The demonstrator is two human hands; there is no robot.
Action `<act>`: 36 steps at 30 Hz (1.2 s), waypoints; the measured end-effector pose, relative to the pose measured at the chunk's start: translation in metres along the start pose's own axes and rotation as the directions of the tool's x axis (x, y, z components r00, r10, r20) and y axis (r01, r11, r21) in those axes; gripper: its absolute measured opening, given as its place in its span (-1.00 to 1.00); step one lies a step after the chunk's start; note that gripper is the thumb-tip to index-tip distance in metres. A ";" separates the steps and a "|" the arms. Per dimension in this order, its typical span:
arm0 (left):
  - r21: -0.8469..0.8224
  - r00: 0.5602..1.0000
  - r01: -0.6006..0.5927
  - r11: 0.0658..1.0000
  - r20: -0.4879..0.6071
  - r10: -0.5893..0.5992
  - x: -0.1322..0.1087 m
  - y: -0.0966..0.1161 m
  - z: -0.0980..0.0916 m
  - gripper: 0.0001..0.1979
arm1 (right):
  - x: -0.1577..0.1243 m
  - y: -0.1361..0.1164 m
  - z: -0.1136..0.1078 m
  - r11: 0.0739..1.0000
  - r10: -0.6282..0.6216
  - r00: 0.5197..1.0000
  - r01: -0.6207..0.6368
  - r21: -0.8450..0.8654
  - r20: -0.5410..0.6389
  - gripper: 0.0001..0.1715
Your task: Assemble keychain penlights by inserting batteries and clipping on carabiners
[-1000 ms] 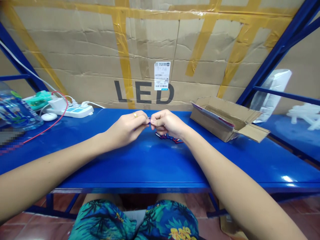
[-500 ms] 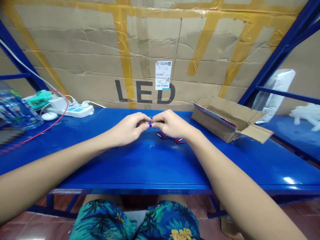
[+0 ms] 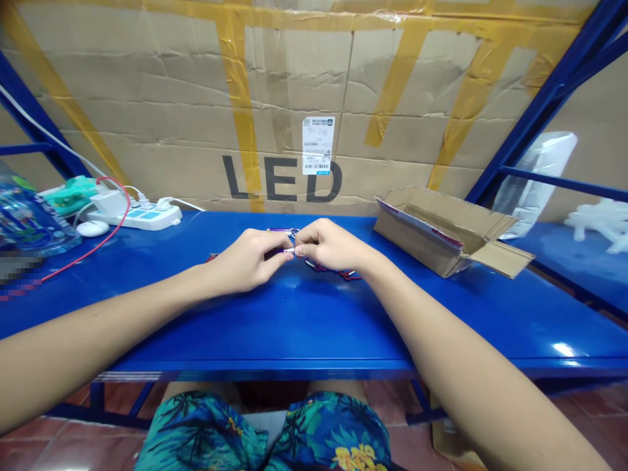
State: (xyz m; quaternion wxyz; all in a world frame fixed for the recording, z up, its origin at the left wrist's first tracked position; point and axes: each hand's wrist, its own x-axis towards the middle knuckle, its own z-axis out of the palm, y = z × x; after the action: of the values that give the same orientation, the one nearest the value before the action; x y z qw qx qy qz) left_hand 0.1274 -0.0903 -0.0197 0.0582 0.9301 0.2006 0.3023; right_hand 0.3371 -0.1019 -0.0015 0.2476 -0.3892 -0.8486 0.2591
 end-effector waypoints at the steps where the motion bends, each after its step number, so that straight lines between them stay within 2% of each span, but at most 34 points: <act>1: 0.030 0.999 -0.040 0.999 -0.009 0.040 -0.001 -0.001 0.001 -0.84 | 0.000 0.001 0.001 0.998 0.022 1.000 -0.022 0.055 0.010 -0.67; 5: 0.112 0.995 -0.094 0.989 -0.030 0.098 -0.003 0.000 0.003 -0.84 | 0.000 0.001 0.002 0.974 0.096 0.995 -0.100 0.203 0.031 -0.73; 9: 0.109 0.999 -0.032 0.994 0.000 0.032 0.000 0.005 -0.001 -0.85 | -0.001 -0.003 0.001 0.963 0.085 0.996 -0.091 0.253 0.034 -0.72; 12: 0.070 1.000 0.019 0.997 0.021 -0.020 0.002 0.008 -0.004 -0.83 | -0.001 -0.006 0.001 0.972 0.068 0.998 -0.065 0.226 -0.009 -0.70; 17: 0.104 1.000 0.002 0.995 0.015 -0.004 0.000 0.006 0.001 -0.85 | 0.000 -0.006 0.004 0.952 0.115 0.992 -0.095 0.292 -0.051 -0.74; 20: 0.265 0.999 -0.042 0.963 0.044 0.031 -0.003 0.006 0.003 -0.83 | 0.002 -0.005 0.011 0.857 0.192 0.981 -0.156 0.491 -0.023 -0.81; 23: 0.437 0.994 -0.111 0.892 0.062 0.093 -0.004 0.006 0.003 -0.80 | 0.004 -0.001 0.017 0.676 0.230 0.972 -0.202 0.709 0.058 -0.85; 25: 0.493 0.987 -0.156 0.856 0.051 0.151 -0.004 0.005 0.003 -0.78 | 0.005 0.001 0.018 0.581 0.227 0.968 -0.220 0.783 0.104 -0.87; 27: 0.483 0.981 -0.175 0.858 0.016 0.191 -0.003 0.003 0.003 -0.77 | 0.005 0.004 0.017 0.548 0.221 0.967 -0.232 0.804 0.128 -0.88; 30: 0.304 0.980 -0.143 0.942 -0.087 0.177 -0.001 -0.002 0.003 -0.79 | 0.003 0.006 0.010 0.627 0.210 0.972 -0.220 0.747 0.110 -0.88; 33: 0.040 0.984 -0.042 0.998 -0.174 0.049 0.002 -0.004 0.004 -0.90 | 0.001 0.005 0.004 0.812 0.162 0.986 -0.155 0.563 0.037 -0.82; 36: -0.126 0.982 0.088 0.988 -0.156 -0.107 0.003 0.000 0.002 -0.99 | -0.001 0.002 0.000 0.947 0.083 0.996 -0.067 0.315 -0.039 -0.69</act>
State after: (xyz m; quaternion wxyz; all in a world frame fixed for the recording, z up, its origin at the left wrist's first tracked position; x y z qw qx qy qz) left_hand 0.1308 -0.0894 -0.0196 0.1114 0.8862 0.2318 0.3854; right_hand 0.3390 -0.1014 -0.0031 0.3182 -0.3835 -0.7746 0.3895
